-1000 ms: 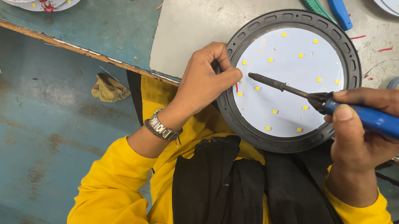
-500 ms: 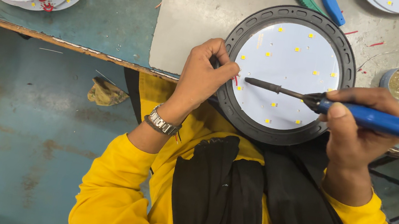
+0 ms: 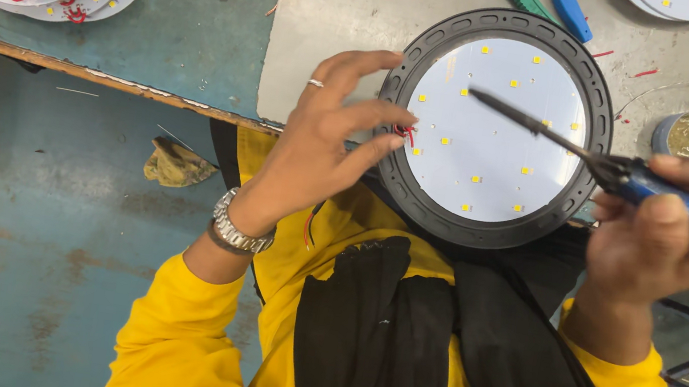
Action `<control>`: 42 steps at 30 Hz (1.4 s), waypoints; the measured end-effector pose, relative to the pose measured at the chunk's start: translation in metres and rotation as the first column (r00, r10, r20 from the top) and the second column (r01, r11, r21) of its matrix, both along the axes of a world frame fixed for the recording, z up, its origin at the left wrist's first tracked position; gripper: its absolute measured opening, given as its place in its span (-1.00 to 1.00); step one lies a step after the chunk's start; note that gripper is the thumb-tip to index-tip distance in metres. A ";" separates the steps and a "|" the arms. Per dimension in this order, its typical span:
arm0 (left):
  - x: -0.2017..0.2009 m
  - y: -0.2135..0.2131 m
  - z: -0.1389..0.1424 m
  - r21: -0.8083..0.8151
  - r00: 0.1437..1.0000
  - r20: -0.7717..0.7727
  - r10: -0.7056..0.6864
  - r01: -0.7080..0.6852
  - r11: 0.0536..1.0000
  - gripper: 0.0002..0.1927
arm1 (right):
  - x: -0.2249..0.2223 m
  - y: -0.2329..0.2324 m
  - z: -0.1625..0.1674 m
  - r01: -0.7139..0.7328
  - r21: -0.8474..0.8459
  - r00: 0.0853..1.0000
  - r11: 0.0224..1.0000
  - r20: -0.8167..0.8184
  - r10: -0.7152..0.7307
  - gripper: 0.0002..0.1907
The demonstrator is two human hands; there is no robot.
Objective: The person applies flux to an LED module, then uses a soldering iron to attach wires to the module's contact points. They trim excess wire with pliers and repeat the process on a second module, securing connections and cleaning the soldered joints.
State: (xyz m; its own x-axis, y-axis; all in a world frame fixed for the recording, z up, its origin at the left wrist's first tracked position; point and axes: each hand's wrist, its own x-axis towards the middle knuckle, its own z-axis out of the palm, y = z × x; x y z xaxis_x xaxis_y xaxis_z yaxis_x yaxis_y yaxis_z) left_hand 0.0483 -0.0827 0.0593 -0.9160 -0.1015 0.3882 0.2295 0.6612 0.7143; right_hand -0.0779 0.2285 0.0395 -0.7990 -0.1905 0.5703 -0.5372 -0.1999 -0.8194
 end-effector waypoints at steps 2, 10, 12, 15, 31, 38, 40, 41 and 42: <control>-0.004 0.000 0.001 -0.098 0.999 0.011 -0.047 0.048 0.994 -0.80 | 0.007 -0.014 -0.003 -0.096 0.008 0.995 0.995 0.029 0.095 -0.54; -0.014 -0.005 -0.003 -0.257 0.995 -0.037 -0.088 0.076 0.963 -0.88 | 0.024 -0.053 0.008 -0.347 0.219 0.936 0.912 0.140 0.323 -0.55; -0.015 -0.004 -0.007 -0.262 0.995 -0.077 -0.070 0.048 0.964 -0.88 | 0.025 -0.056 0.009 -0.343 0.292 0.939 0.893 0.149 0.312 -0.53; -0.013 0.003 -0.014 -0.242 0.989 -0.143 -0.027 -0.008 0.970 -0.88 | 0.026 -0.056 0.009 -0.297 0.373 0.954 0.879 0.148 0.259 -0.51; -0.015 0.005 -0.021 -0.123 0.980 -0.193 0.037 -0.062 0.990 -0.86 | 0.029 -0.058 0.006 -0.275 0.346 0.961 0.897 0.133 0.243 -0.55; -0.019 -0.008 -0.022 -0.019 0.994 -0.108 -0.010 0.008 1.000 -0.91 | 0.027 -0.058 0.005 -0.290 0.334 0.955 0.897 0.155 0.251 -0.55; -0.021 -0.013 -0.022 -0.011 0.995 -0.093 -0.047 0.046 0.999 -0.92 | 0.026 -0.058 0.005 -0.284 0.344 0.958 0.895 0.142 0.249 -0.56; -0.021 -0.014 -0.022 -0.007 0.994 -0.086 -0.065 0.064 0.998 -0.93 | 0.026 -0.058 0.006 -0.285 0.342 0.958 0.896 0.142 0.250 -0.56; -0.019 -0.015 -0.022 0.016 0.994 -0.081 -0.073 0.074 0.997 -0.93 | 0.027 -0.058 0.007 -0.286 0.340 0.957 0.896 0.142 0.251 -0.56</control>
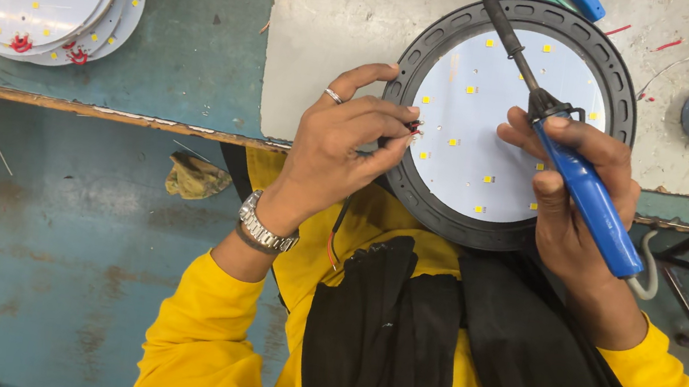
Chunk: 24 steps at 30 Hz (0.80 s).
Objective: The person applies flux to an LED module, then uses a soldering iron to attach wires to the module's contact points. They trim excess wire with pliers and repeat the process on a second module, securing connections and cleaning the soldered joints.
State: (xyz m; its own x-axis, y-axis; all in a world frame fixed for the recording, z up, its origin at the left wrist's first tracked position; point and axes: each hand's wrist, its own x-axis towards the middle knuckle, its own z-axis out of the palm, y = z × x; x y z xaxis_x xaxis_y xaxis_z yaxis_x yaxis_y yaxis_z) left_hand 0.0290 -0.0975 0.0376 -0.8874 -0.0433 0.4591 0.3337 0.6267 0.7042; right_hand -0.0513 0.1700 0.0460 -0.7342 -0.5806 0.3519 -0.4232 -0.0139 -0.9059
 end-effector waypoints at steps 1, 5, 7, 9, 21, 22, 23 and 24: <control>0.001 -0.001 0.000 0.021 1.000 0.005 -0.009 0.009 1.000 -0.93 | 0.001 -0.001 0.001 -0.003 -0.011 1.000 1.000 0.011 0.003 -0.56; 0.008 0.001 -0.002 0.145 0.999 -0.003 -0.034 0.034 0.989 -0.90 | 0.001 -0.004 0.007 0.004 -0.015 1.000 1.000 -0.006 -0.004 -0.56; 0.010 0.005 -0.004 0.161 1.000 0.021 0.011 -0.015 0.987 -0.90 | 0.003 -0.005 0.011 0.009 -0.031 1.000 0.999 -0.019 -0.010 -0.55; 0.011 0.011 -0.006 0.192 0.997 0.038 0.061 -0.067 0.979 -0.90 | 0.006 -0.002 0.015 0.023 -0.057 0.999 0.998 -0.039 -0.025 -0.55; 0.009 0.026 -0.005 0.113 0.987 -0.050 0.155 -0.149 0.982 -0.88 | -0.018 0.062 0.002 0.182 -0.179 0.958 0.967 -0.190 -0.216 -0.62; 0.009 0.025 -0.004 0.102 0.988 -0.048 0.148 -0.142 0.985 -0.88 | -0.017 0.062 0.002 0.169 -0.171 0.961 0.971 -0.190 -0.201 -0.64; 0.008 0.025 -0.004 0.090 0.989 -0.047 0.139 -0.134 0.987 -0.87 | -0.016 0.059 0.002 0.150 -0.165 0.967 0.975 -0.181 -0.179 -0.69; 0.008 0.025 -0.003 0.071 0.988 -0.052 0.147 -0.143 0.987 -0.87 | -0.014 0.055 0.004 0.132 -0.159 0.972 0.979 -0.171 -0.158 -0.73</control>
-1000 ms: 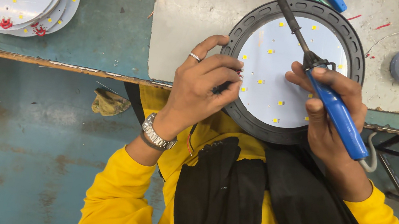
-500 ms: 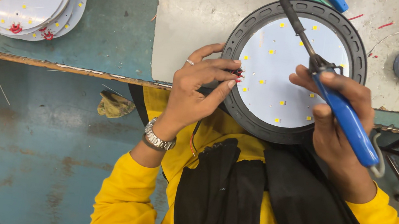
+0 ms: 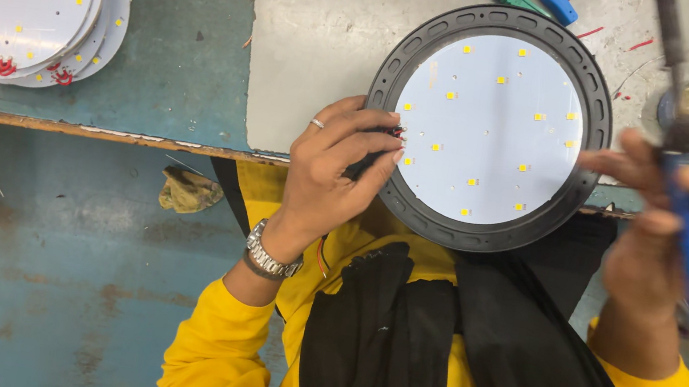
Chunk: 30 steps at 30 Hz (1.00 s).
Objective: The person applies flux to an LED module, then uses a soldering iron to attach wires to the module's contact points. They trim excess wire with pliers and repeat the process on a second module, securing connections and cleaning the soldered joints.
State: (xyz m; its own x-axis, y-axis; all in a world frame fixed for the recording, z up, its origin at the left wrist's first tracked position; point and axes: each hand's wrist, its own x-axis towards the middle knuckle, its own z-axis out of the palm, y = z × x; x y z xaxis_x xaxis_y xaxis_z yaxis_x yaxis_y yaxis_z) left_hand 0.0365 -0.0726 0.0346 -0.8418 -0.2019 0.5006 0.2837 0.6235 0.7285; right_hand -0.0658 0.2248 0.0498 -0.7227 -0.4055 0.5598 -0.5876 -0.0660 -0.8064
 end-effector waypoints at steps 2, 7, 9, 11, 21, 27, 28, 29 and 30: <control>-0.001 0.001 0.001 -0.038 1.000 -0.007 0.016 -0.016 0.999 -0.87 | 0.005 -0.018 0.002 -0.082 0.027 0.996 0.996 0.033 0.081 -0.81; 0.001 0.003 -0.001 0.007 0.999 -0.007 0.033 -0.033 0.999 -0.87 | 0.001 -0.084 0.012 -0.344 0.212 0.938 0.915 0.046 0.342 -0.55; 0.004 0.002 -0.003 0.082 1.000 -0.006 0.023 -0.022 0.996 -0.87 | -0.005 -0.103 0.019 -0.295 0.389 0.933 0.873 -0.081 0.352 -0.51; 0.005 -0.002 -0.007 0.166 1.000 0.000 0.006 -0.006 0.986 -0.87 | -0.009 -0.116 0.024 -0.345 0.409 0.898 0.844 -0.118 0.425 -0.51; 0.023 -0.018 -0.021 0.267 0.997 -0.071 -0.012 0.031 0.963 -0.87 | -0.009 -0.140 0.021 -0.326 0.623 0.745 0.711 -0.294 0.599 -0.65; 0.035 -0.015 -0.034 0.263 0.992 -0.128 -0.011 0.045 0.964 -0.90 | 0.006 -0.130 0.019 -0.139 0.764 0.799 0.631 -0.290 0.527 -0.61; 0.037 -0.014 -0.036 0.269 0.990 -0.137 -0.021 0.058 0.962 -0.90 | 0.008 -0.129 0.018 -0.192 0.726 0.804 0.660 -0.269 0.530 -0.62; 0.038 -0.014 -0.038 0.272 0.989 -0.148 -0.030 0.070 0.960 -0.89 | 0.010 -0.129 0.016 -0.244 0.684 0.807 0.687 -0.251 0.535 -0.62; 0.040 -0.013 -0.040 0.264 0.986 -0.162 -0.033 0.076 0.961 -0.89 | 0.011 -0.128 0.014 -0.293 0.638 0.807 0.712 -0.234 0.542 -0.61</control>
State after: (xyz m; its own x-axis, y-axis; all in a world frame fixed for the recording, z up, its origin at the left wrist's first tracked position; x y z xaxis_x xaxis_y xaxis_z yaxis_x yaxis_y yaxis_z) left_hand 0.0765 -0.0855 -0.0052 -0.7720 -0.3028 0.5589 0.4340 0.3913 0.8115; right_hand -0.0552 0.0966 0.0641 -0.1780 -0.9301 0.3212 -0.8680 -0.0053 -0.4965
